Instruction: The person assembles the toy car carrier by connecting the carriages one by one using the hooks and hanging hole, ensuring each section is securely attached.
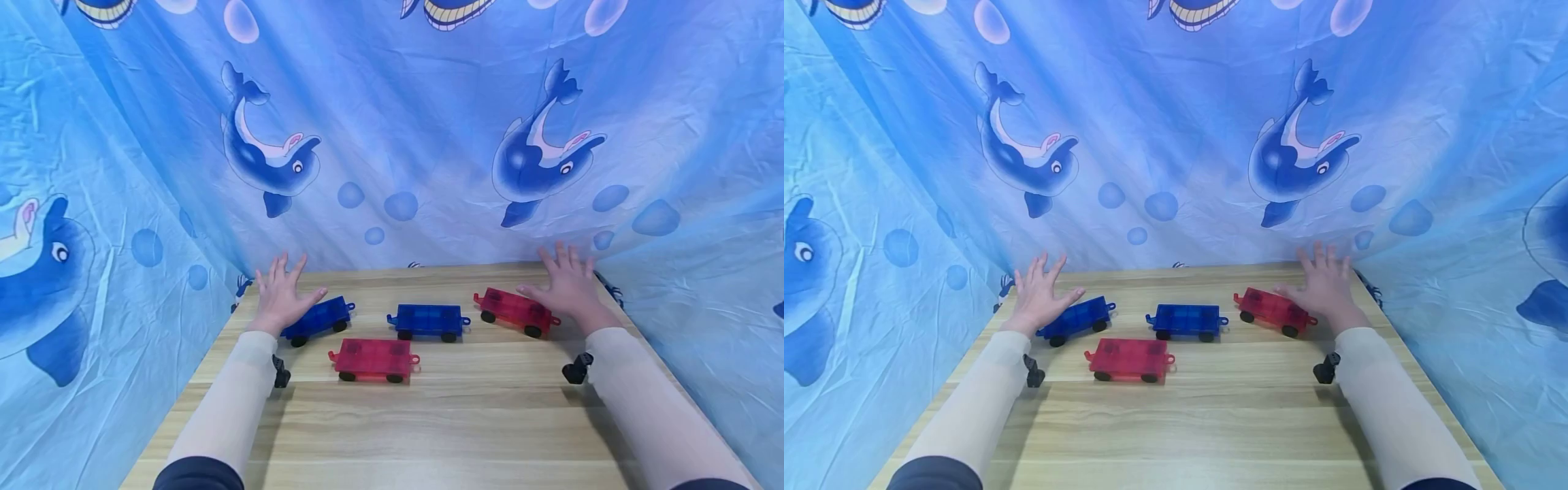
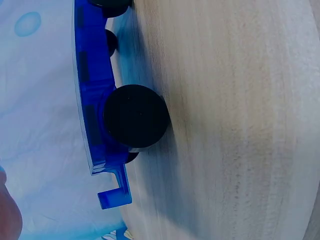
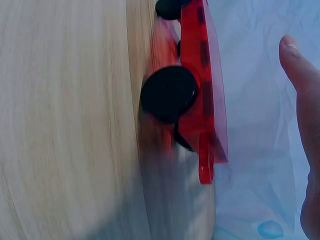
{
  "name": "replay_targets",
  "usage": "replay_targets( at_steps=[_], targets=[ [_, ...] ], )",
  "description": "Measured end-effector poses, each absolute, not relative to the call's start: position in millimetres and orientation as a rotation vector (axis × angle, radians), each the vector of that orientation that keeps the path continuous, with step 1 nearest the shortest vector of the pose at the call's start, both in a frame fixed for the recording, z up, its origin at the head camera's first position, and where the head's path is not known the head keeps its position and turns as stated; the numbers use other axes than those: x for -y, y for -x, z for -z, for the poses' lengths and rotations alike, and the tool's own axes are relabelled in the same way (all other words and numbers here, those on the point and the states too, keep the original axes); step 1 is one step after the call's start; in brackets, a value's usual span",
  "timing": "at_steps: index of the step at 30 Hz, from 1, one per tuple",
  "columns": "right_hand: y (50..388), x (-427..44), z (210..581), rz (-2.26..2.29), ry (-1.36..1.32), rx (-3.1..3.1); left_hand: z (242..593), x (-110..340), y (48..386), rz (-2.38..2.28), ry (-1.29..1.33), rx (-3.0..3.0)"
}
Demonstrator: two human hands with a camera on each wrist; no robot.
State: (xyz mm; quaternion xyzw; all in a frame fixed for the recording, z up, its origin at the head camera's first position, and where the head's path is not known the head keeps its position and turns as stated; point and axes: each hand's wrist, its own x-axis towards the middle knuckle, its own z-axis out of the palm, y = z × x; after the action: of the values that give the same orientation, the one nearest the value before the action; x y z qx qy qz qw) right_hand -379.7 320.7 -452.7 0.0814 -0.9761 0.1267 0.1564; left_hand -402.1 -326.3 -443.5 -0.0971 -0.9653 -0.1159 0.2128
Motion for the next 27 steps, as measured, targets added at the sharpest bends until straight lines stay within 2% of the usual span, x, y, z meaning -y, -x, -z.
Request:
replay_targets(
  at_steps=[16,27],
  targets=[
    [368,-274,444,-0.421,-0.334,2.754,450,327,395,0.394,0.283,2.702],
    [364,-251,455,-0.555,-0.369,2.767,457,326,389,0.493,0.288,2.742]
  ],
)
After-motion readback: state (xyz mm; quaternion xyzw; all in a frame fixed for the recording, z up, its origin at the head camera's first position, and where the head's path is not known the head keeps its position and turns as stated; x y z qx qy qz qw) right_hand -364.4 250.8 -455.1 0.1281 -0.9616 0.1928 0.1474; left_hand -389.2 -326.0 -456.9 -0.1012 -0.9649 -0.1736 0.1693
